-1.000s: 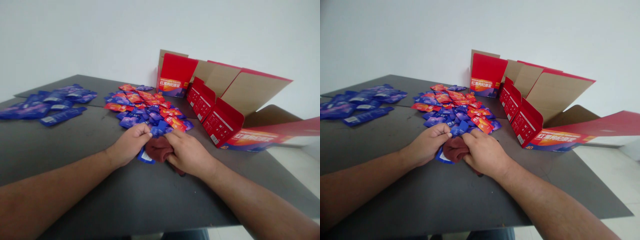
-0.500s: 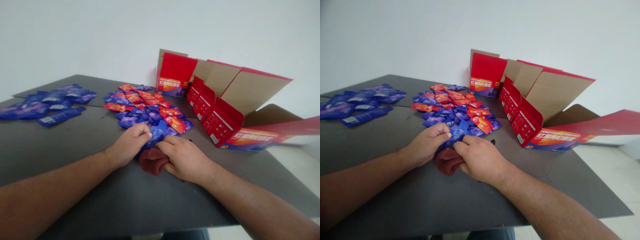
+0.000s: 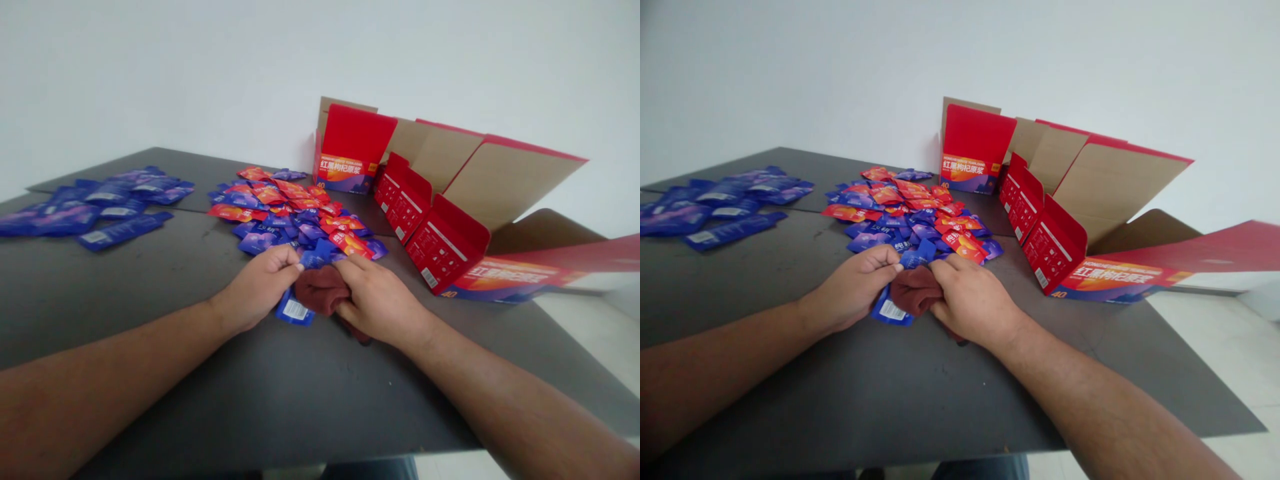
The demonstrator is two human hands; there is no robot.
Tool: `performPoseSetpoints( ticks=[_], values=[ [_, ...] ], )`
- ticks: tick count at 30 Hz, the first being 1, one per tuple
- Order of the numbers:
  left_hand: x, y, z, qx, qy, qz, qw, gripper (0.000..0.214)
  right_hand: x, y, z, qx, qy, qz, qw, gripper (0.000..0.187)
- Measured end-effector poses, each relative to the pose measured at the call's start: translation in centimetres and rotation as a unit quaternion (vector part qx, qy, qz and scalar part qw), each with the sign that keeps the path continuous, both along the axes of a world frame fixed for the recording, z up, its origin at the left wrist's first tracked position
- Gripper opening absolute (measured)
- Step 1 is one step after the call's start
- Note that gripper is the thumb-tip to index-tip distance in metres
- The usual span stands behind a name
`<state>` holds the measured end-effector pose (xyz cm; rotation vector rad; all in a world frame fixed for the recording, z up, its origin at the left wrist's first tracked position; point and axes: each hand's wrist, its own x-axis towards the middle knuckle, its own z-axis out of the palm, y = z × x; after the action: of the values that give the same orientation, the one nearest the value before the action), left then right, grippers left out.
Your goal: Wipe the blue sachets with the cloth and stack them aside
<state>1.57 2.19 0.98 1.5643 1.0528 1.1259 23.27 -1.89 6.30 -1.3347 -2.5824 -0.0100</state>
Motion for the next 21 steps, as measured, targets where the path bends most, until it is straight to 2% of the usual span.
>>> performPoseSetpoints(
  ticks=[4, 5, 8, 10, 14, 15, 19, 21],
  values=[
    [0.0, -0.1, 0.1, 0.006, 0.01, 0.004, 1.0, 0.02, -0.1, -0.1, -0.1, -0.024, -0.031, 0.081, 0.996, 0.018],
    [0.0, -0.1, 0.1, 0.002, 0.009, 0.001, 1.0, 0.02, 0.0, 0.0, -0.1, -0.02, -0.029, 0.078, 0.996, 0.017],
    [0.1, -0.1, -0.1, -0.033, -0.013, -0.012, 0.999, 0.018, 0.4, 0.6, 0.0, 0.012, 0.005, -0.005, 1.0, 0.013],
    [0.1, -0.1, -0.2, -0.049, -0.023, -0.012, 0.998, 0.017, 0.6, 0.7, 0.0, 0.022, 0.021, -0.03, 0.999, 0.012],
    [0.0, -0.1, -0.1, -0.026, -0.005, -0.006, 1.0, 0.019, 0.3, 0.5, -0.1, -0.017, -0.005, 0.056, 0.998, 0.014],
    [0.0, -0.1, -0.1, -0.023, -0.002, -0.006, 1.0, 0.019, 0.4, 0.5, -0.2, -0.023, -0.009, 0.059, 0.998, 0.014],
    [0.0, -0.1, 0.0, -0.049, -0.006, -0.014, 0.999, 0.018, 0.9, 1.1, -0.1, 0.008, 0.015, -0.043, 0.999, 0.013],
    [0.1, -0.1, -0.1, -0.056, -0.012, -0.017, 0.998, 0.018, 0.9, 1.3, -0.1, 0.014, 0.02, -0.05, 0.998, 0.013]
  ],
)
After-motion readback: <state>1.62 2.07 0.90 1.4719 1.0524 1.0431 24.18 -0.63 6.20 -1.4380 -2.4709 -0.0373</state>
